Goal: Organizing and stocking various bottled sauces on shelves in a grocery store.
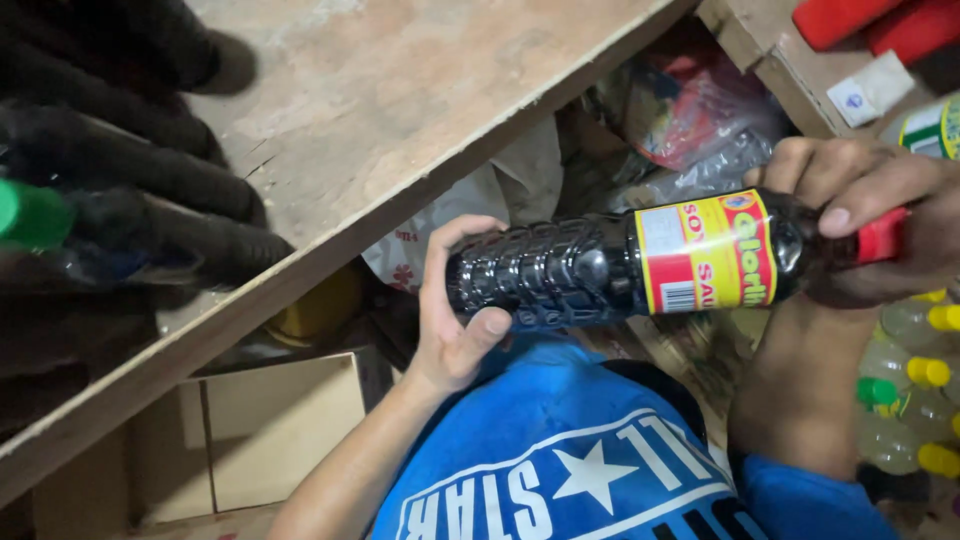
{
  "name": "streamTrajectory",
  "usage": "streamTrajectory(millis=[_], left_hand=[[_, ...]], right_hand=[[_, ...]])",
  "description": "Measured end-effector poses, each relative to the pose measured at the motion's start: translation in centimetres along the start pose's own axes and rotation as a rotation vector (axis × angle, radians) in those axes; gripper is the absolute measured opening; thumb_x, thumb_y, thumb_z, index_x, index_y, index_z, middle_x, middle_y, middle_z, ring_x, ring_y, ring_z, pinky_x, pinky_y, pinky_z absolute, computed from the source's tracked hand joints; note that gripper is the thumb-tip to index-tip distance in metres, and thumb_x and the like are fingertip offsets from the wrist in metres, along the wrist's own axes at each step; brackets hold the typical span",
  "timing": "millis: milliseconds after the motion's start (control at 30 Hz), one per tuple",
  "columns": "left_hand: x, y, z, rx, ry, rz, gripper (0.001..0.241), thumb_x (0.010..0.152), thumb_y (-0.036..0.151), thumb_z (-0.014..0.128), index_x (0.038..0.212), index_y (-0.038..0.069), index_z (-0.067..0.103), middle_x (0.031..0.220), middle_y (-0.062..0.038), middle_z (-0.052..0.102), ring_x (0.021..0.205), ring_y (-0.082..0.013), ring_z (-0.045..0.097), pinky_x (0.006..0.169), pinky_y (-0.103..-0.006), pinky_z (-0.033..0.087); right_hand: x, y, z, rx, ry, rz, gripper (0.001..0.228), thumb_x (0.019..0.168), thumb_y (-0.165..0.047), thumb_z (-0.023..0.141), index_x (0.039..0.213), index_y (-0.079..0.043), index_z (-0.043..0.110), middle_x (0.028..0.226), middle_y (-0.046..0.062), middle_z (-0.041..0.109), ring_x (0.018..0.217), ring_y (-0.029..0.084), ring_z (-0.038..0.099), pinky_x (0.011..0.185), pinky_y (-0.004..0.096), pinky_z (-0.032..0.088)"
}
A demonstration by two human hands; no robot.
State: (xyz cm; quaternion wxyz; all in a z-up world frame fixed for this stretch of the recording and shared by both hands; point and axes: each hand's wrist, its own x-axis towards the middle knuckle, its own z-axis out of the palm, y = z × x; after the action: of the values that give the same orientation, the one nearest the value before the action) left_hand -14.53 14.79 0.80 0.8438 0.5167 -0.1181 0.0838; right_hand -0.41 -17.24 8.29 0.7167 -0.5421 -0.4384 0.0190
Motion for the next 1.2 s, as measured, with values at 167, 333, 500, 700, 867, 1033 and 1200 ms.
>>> streamTrajectory(millis=[167, 333, 500, 700, 867, 1033, 1200], left_hand=[[-0.1, 0.2, 1.3, -0.136, 0.097, -0.097, 0.08, 0.096, 0.054, 0.071, 0.148, 0.005, 0.034, 0.114, -0.014, 0.062, 0.064, -0.0126, 0.059, 0.048, -0.0229, 0.044], [0.6, -0.6, 0.7, -0.428, 0.262, -0.396, 0.06, 0.097, 0.053, 0.056, 0.135, 0.007, 0.047, 0.09, -0.012, 0.064, 0.049, -0.0146, 0.055, 0.035, -0.0231, 0.033], [1.3, -1.4, -3.0, -0.704, 0.054, -0.743, 0.067, 0.108, 0.065, 0.045, 0.114, 0.001, 0.065, 0.078, -0.014, 0.067, 0.043, -0.0154, 0.051, 0.03, -0.0204, 0.025], [2.5, 0.5, -4.3, -0.995, -0.105, -0.692, 0.068, 0.108, 0.067, 0.04, 0.122, 0.006, 0.068, 0.089, -0.014, 0.071, 0.046, -0.0165, 0.05, 0.031, -0.0189, 0.023], [3.2, 3.6, -4.9, -0.987, 0.018, -0.43, 0.064, 0.108, 0.06, 0.039, 0.134, 0.006, 0.063, 0.112, -0.016, 0.073, 0.065, -0.0219, 0.062, 0.043, -0.0208, 0.04], [5.2, 2.4, -7.0, -0.873, 0.233, -0.049, 0.049, 0.112, 0.036, 0.057, 0.147, 0.002, 0.051, 0.132, -0.014, 0.066, 0.102, -0.0277, 0.066, 0.085, -0.0388, 0.055], [7.5, 3.6, -6.7, -0.289, 0.564, 0.083, 0.084, 0.091, 0.01, 0.064, 0.159, 0.009, 0.015, 0.142, -0.01, 0.045, 0.106, -0.0249, 0.065, 0.084, -0.0377, 0.056]], right_hand=[[1.6, 0.0, 4.0, -0.029, 0.287, -0.057, 0.042, 0.104, -0.04, 0.056, 0.084, -0.004, 0.055, 0.072, 0.008, 0.054, 0.057, 0.018, 0.048, 0.067, 0.033, 0.049], [1.3, 0.3, 3.7, -0.216, 0.183, 0.005, 0.028, 0.09, -0.016, 0.079, 0.106, -0.002, 0.061, 0.075, 0.003, 0.055, 0.063, 0.01, 0.047, 0.067, 0.023, 0.043], [3.3, -3.3, 4.0, -0.609, -0.036, 0.256, 0.041, 0.098, -0.021, 0.077, 0.122, 0.001, 0.051, 0.11, 0.011, 0.059, 0.099, 0.02, 0.06, 0.099, 0.032, 0.051], [6.0, 0.3, 0.8, -0.45, -0.046, 0.287, 0.047, 0.088, -0.018, 0.072, 0.128, -0.002, 0.054, 0.113, 0.009, 0.061, 0.102, 0.018, 0.063, 0.1, 0.031, 0.052], [13.6, 3.3, 5.0, -0.222, -0.004, 0.256, 0.041, 0.091, -0.019, 0.066, 0.127, -0.005, 0.054, 0.115, 0.007, 0.06, 0.105, 0.017, 0.064, 0.103, 0.032, 0.055], [19.7, 7.8, 7.9, -0.243, -0.071, 0.12, 0.023, 0.115, -0.011, 0.064, 0.134, -0.002, 0.053, 0.109, 0.005, 0.053, 0.095, 0.015, 0.056, 0.095, 0.027, 0.05], [24.8, 9.2, 16.5, -0.486, -0.156, -0.111, 0.022, 0.106, -0.002, 0.072, 0.121, 0.0, 0.057, 0.1, 0.002, 0.056, 0.083, 0.013, 0.049, 0.077, 0.025, 0.041]])
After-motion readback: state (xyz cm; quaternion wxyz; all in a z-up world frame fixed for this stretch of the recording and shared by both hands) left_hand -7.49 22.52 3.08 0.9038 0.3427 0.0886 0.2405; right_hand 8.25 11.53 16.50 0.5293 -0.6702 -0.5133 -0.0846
